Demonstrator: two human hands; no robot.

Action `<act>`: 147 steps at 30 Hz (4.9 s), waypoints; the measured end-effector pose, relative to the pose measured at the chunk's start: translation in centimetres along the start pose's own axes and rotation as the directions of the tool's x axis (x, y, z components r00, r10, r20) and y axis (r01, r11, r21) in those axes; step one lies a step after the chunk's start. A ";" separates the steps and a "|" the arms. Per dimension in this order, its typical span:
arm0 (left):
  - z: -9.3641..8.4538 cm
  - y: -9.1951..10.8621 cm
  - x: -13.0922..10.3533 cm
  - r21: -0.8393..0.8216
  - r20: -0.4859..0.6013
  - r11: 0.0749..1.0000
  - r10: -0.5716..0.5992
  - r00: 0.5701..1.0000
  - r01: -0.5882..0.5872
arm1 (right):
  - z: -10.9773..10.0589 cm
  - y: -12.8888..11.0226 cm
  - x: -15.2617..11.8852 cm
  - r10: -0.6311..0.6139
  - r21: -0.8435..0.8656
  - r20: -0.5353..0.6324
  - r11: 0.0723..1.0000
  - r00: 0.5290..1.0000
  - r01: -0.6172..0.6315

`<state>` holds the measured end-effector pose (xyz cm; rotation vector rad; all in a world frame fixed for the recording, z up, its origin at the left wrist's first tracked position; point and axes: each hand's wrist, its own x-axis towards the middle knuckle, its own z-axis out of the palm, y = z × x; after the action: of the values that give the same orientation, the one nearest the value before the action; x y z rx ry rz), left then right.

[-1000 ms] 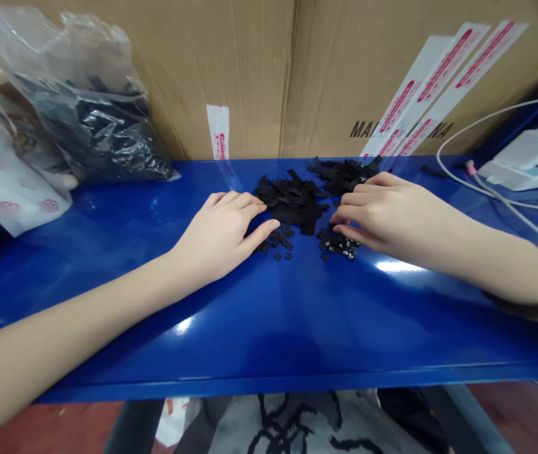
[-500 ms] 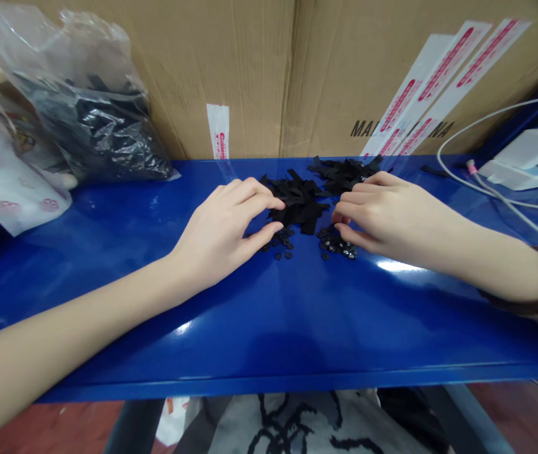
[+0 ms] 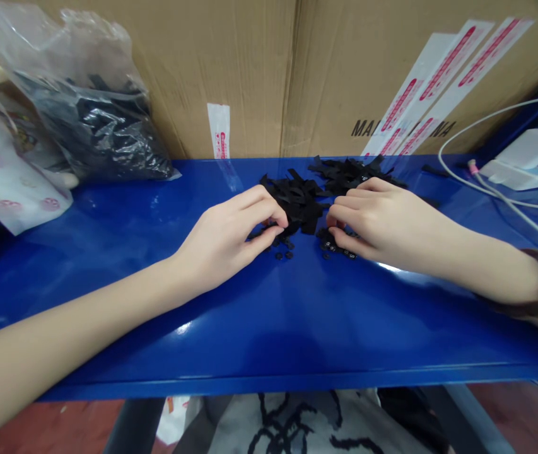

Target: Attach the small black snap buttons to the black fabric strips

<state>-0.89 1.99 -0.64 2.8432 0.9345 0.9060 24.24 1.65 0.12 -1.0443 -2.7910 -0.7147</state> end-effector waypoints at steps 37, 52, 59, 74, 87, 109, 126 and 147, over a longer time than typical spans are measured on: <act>-0.1 0.2 -0.1 0.063 0.010 0.998 -0.029 1.000 0.029 | -1.1 -0.7 0.0 -0.060 0.224 -0.156 0.970 0.986 0.095; 0.0 0.4 -0.2 0.058 0.022 0.996 -0.067 0.997 0.066 | -0.7 -1.1 0.0 -0.069 0.166 -0.178 0.981 0.982 0.099; 0.0 0.4 -0.2 0.062 -0.003 0.997 -0.047 0.999 0.047 | -0.7 -1.1 0.1 -0.091 0.183 -0.209 0.975 0.974 0.130; 0.2 0.1 -0.6 0.103 -0.071 0.993 -0.048 0.996 0.055 | -0.8 -1.1 0.0 -0.154 0.137 -0.235 0.972 0.960 0.190; 0.2 0.4 0.2 -0.387 -0.014 0.913 -0.143 0.990 0.127 | -0.9 -1.1 0.0 -0.152 0.162 -0.276 0.966 0.949 0.201; 0.5 1.9 0.0 -0.533 0.087 0.828 -0.150 0.985 0.173 | -0.9 -3.6 0.7 0.475 0.971 0.106 0.139 0.874 -0.193; 0.8 1.6 -0.2 -0.506 0.088 0.854 -0.093 0.992 0.125 | -0.5 -3.6 1.1 0.494 0.926 0.110 0.265 0.862 -0.270; -0.5 0.4 0.0 0.083 0.087 0.994 0.059 0.994 -0.066 | -0.1 -2.7 0.9 0.471 0.974 0.224 -0.070 0.853 -0.216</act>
<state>-0.99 1.61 -0.17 2.9718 0.9019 0.7610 21.84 0.42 -0.68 -1.0443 -1.7287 1.1240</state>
